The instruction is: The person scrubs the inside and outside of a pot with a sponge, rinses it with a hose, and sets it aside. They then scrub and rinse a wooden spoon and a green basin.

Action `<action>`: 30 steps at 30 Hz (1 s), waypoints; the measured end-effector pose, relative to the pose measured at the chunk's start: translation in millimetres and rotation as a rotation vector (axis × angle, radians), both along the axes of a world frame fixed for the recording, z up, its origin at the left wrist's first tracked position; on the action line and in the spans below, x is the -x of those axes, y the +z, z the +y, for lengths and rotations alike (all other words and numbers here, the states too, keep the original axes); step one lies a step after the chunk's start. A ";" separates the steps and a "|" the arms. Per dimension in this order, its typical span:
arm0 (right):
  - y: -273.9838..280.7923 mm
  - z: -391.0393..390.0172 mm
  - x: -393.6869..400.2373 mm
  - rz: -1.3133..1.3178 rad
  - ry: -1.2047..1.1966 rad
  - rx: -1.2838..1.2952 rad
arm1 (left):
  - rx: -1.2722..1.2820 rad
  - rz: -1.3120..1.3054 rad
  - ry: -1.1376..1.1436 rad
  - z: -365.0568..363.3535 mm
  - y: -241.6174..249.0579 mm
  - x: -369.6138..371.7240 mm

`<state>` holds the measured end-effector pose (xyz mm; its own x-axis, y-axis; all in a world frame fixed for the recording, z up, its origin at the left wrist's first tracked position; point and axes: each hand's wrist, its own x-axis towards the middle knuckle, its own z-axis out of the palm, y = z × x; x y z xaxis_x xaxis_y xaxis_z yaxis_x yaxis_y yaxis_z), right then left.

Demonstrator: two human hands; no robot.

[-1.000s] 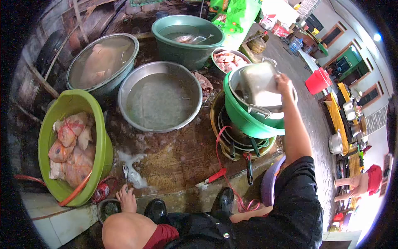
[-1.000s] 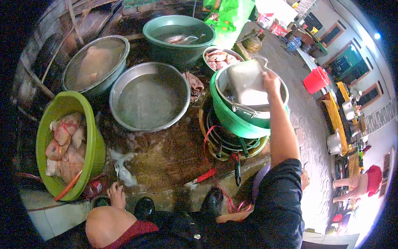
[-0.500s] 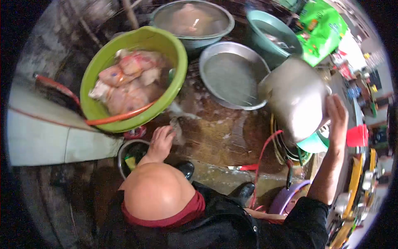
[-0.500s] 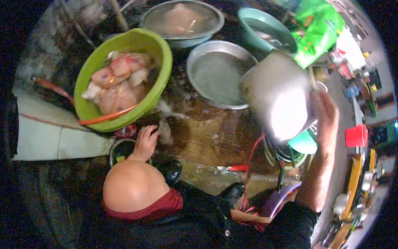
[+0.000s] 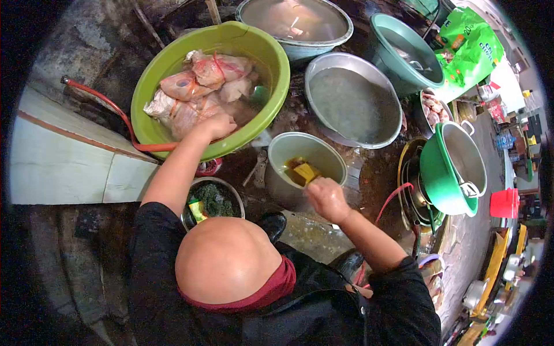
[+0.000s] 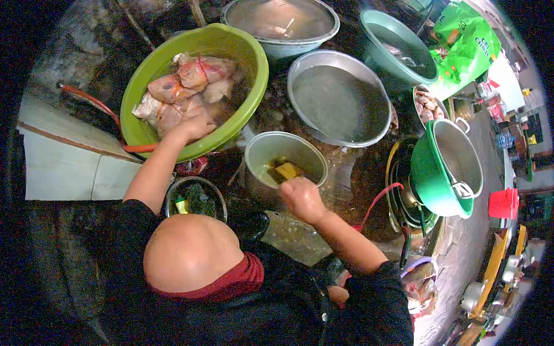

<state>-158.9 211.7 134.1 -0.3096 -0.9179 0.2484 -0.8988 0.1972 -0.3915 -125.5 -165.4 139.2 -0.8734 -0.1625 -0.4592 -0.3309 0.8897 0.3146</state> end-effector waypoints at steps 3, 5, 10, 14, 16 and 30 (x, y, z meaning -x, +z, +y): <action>-31.1 13.8 -15.8 0.057 0.108 -0.107 | -0.197 0.088 0.032 2.9 3.6 -5.0; -46.0 22.8 -25.7 0.104 0.161 -0.195 | -0.201 0.201 -0.055 1.7 13.6 -15.6; -72.3 32.1 -33.3 0.024 0.205 -0.346 | -0.360 0.205 0.141 13.8 93.0 -51.9; -86.6 25.6 -27.2 -0.307 0.015 -0.338 | -0.428 0.178 -0.002 43.0 130.8 -76.3; -87.8 8.5 -25.3 -0.522 -0.118 -0.165 | -0.517 0.123 -0.046 49.9 117.4 -81.2; -102.8 -74.6 19.7 -1.298 -0.484 0.016 | -0.595 0.014 0.074 60.8 128.2 -84.9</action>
<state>-178.5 137.1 31.3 -0.6080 -0.6539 -0.4503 0.2628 0.3694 -0.8913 -40.5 -104.6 267.4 -0.8762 0.0582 -0.4784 -0.3777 0.5337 0.7566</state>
